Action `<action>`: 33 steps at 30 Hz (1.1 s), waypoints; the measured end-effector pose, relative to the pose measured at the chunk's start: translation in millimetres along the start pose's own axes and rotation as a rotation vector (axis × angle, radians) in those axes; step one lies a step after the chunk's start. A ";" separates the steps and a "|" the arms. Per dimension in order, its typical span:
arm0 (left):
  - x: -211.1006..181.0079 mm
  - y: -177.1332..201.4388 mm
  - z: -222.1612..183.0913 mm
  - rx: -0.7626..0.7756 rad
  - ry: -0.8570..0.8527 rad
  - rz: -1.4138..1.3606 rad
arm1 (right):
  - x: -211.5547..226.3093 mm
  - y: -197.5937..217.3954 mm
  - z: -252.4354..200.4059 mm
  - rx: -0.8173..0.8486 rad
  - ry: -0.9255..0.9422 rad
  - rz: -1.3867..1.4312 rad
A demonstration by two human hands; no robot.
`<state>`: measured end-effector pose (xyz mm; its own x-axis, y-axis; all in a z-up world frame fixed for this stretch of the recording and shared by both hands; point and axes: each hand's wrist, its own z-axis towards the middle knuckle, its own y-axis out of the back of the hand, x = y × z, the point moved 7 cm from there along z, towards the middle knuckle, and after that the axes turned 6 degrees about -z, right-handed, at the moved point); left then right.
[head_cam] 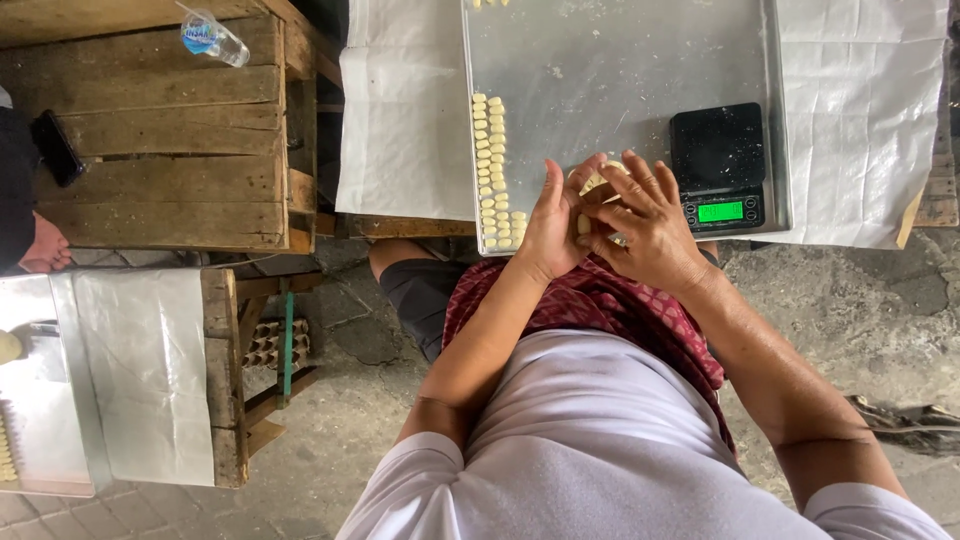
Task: The person is pinching small pieces of dough from a larger mass, rolling them into small balls between their hands, and placing them in rows on a metal tray.
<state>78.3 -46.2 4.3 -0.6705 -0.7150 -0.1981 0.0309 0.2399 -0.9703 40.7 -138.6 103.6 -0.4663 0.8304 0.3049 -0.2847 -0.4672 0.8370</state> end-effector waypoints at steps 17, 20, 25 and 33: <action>-26.2 -61.4 -29.0 -0.130 -0.004 0.288 | -23.6 10.3 5.4 -0.059 -0.146 0.266; -33.7 -34.0 -26.6 -0.189 -0.007 0.471 | -21.4 3.2 7.3 -0.018 -0.144 0.354; -57.9 -22.0 -42.3 -0.222 0.044 0.680 | -0.8 -1.4 19.3 0.048 -0.101 0.553; -100.7 16.9 -66.9 -0.396 -0.061 0.852 | -5.0 -84.2 25.1 0.177 -0.209 0.678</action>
<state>96.8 73.8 17.1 -0.4978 -0.2260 -0.8373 0.2319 0.8956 -0.3796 88.0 -95.8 43.0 -0.3178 0.4248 0.8476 0.1575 -0.8579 0.4890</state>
